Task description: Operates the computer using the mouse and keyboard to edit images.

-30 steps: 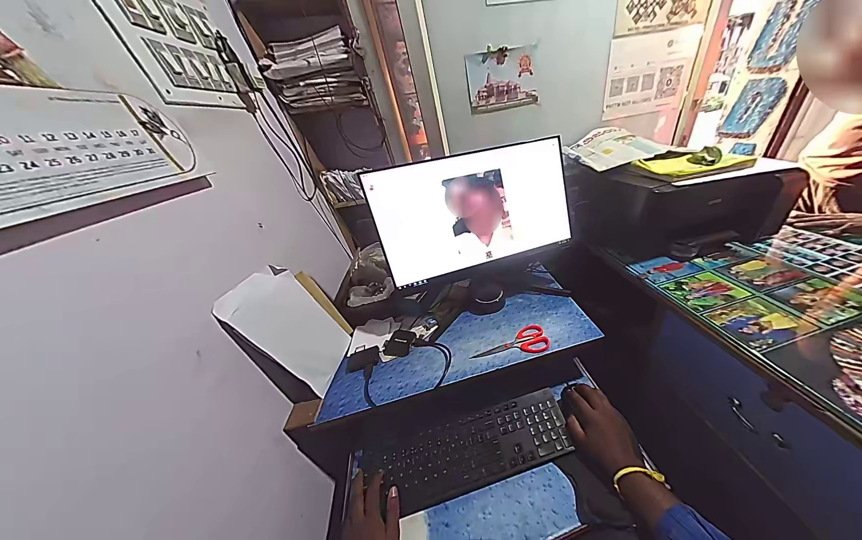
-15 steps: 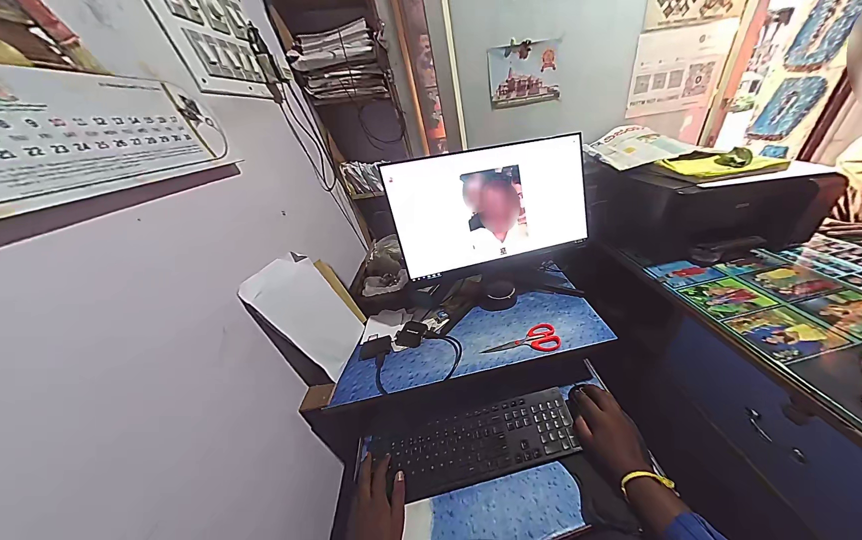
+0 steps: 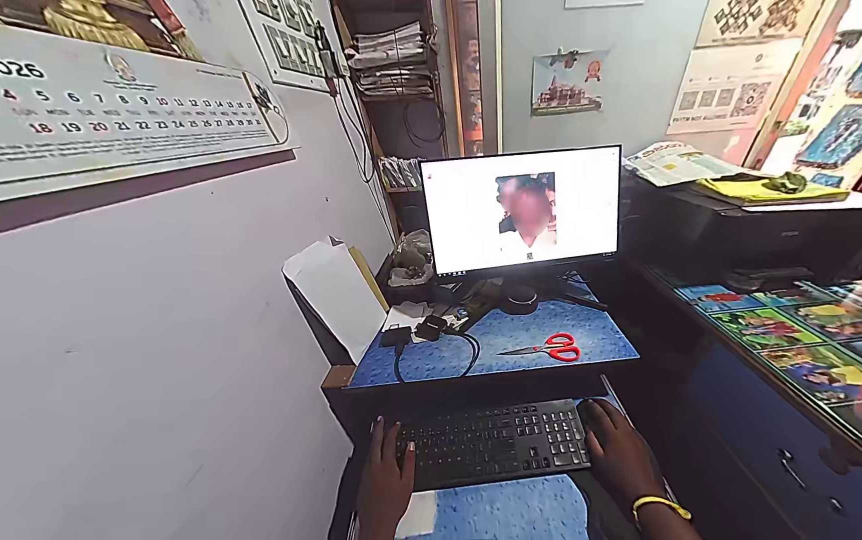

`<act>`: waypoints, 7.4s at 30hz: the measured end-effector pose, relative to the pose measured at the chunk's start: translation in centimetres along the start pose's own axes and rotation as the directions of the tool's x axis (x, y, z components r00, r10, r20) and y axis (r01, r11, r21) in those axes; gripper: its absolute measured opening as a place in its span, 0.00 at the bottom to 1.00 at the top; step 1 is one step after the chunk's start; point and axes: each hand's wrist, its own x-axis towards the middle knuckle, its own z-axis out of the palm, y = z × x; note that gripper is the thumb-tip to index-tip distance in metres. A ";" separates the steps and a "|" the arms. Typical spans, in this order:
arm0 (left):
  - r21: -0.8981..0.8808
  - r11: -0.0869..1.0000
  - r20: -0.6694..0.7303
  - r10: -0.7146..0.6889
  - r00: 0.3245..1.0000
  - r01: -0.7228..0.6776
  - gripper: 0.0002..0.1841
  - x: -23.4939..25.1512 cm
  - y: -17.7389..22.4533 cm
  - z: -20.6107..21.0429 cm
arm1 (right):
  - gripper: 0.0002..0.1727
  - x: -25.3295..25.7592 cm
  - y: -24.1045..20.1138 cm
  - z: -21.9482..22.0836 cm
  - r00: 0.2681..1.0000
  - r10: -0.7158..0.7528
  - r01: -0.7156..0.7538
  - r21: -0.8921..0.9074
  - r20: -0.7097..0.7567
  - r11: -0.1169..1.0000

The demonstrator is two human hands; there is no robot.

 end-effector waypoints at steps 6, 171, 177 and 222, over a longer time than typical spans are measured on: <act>0.039 0.998 0.013 0.042 0.999 -0.042 0.33 0.0 -0.1 0.1 | 0.31 0.0 0.1 0.3 1.000 0.013 -0.014 0.024 0.012 1.000; 0.166 0.986 0.199 -0.029 0.980 -0.005 0.32 -2.5 1.3 -1.2 | 0.34 -0.3 0.8 0.7 0.996 0.089 -0.089 0.013 -0.014 0.996; 0.217 0.976 0.204 -0.031 0.979 -0.015 0.32 -2.3 1.6 -0.8 | 0.36 0.3 1.3 1.1 0.994 0.103 -0.101 -0.041 0.030 0.994; 0.076 0.977 0.288 0.169 0.942 -0.198 0.26 -5.0 5.7 -1.6 | 0.40 0.4 0.7 1.1 0.994 0.056 -0.050 -0.070 0.090 0.996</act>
